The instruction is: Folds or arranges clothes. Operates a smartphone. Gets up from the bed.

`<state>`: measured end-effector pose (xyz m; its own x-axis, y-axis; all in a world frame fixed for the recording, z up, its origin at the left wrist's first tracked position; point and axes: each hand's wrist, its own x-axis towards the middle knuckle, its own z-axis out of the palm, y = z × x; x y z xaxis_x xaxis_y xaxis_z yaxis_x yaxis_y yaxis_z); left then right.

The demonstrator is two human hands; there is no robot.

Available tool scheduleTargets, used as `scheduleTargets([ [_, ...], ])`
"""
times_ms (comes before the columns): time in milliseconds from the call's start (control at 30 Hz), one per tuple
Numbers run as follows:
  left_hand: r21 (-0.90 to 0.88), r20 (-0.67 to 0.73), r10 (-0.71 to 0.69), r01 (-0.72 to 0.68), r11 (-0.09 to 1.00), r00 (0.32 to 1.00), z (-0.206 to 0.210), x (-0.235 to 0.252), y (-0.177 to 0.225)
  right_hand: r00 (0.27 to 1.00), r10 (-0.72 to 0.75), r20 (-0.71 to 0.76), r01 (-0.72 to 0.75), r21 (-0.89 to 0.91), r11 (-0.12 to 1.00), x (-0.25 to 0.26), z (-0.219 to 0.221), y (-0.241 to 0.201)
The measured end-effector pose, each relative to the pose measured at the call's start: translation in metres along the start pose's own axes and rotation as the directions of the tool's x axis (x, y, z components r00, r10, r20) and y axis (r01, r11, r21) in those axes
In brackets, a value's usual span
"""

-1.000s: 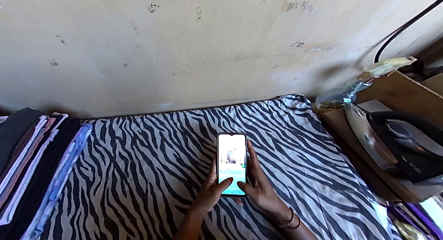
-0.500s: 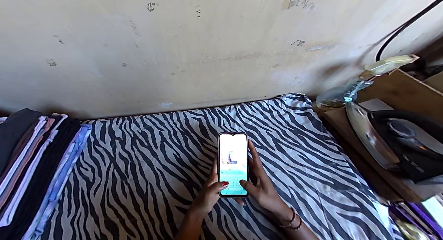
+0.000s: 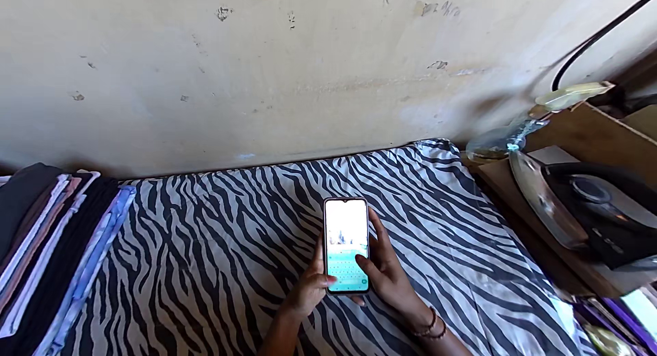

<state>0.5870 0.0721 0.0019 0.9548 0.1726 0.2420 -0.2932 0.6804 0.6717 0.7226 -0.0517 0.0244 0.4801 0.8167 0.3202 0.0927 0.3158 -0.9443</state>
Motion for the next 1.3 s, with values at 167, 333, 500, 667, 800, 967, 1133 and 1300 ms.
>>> scheduleTargets([
  [167, -0.019, -0.028, 0.000, -0.001, 1.000, 1.000, 0.000, -0.001, 0.001, 0.983, 0.034, 0.181, -0.050, 0.085, 0.995, -0.001, -0.014, 0.001],
  [333, -0.059, 0.017, 0.015, -0.014, 0.998, 1.000, -0.003, -0.001, 0.000, 0.982, 0.031, 0.184, -0.044, 0.068, 0.997, -0.001, -0.016, 0.002],
  [500, -0.035, -0.020, -0.020, 0.019, 0.999, 1.000, 0.001, -0.001, 0.002, 0.998, 0.029, 0.060, -0.025, -0.071, 0.997, 0.000, -0.003, -0.001],
  [667, 0.027, -0.163, -0.102, 0.107, 0.994, 0.981, 0.012, 0.002, 0.008, 0.995, 0.019, 0.097, -0.019, -0.007, 1.000, -0.001, -0.009, -0.001],
  [800, -0.008, -0.076, -0.067, 0.067, 0.998, 0.995, 0.004, 0.001, 0.004, 0.999, 0.010, 0.035, -0.011, 0.017, 1.000, 0.001, -0.013, 0.002],
  [967, -0.011, -0.026, -0.053, 0.053, 0.999, 0.998, 0.001, -0.001, 0.001, 0.997, -0.019, -0.071, 0.014, -0.063, 0.998, 0.001, -0.010, 0.002],
  [1133, 0.018, -0.029, -0.028, 0.028, 0.999, 0.999, 0.001, 0.000, 0.001, 1.000, 0.000, 0.015, -0.001, 0.031, 1.000, 0.001, -0.012, 0.001],
  [1300, -0.004, -0.049, -0.001, 0.000, 1.000, 0.999, 0.000, -0.001, 0.001, 0.978, -0.001, 0.208, -0.008, 0.043, 0.999, 0.001, -0.018, 0.003],
])
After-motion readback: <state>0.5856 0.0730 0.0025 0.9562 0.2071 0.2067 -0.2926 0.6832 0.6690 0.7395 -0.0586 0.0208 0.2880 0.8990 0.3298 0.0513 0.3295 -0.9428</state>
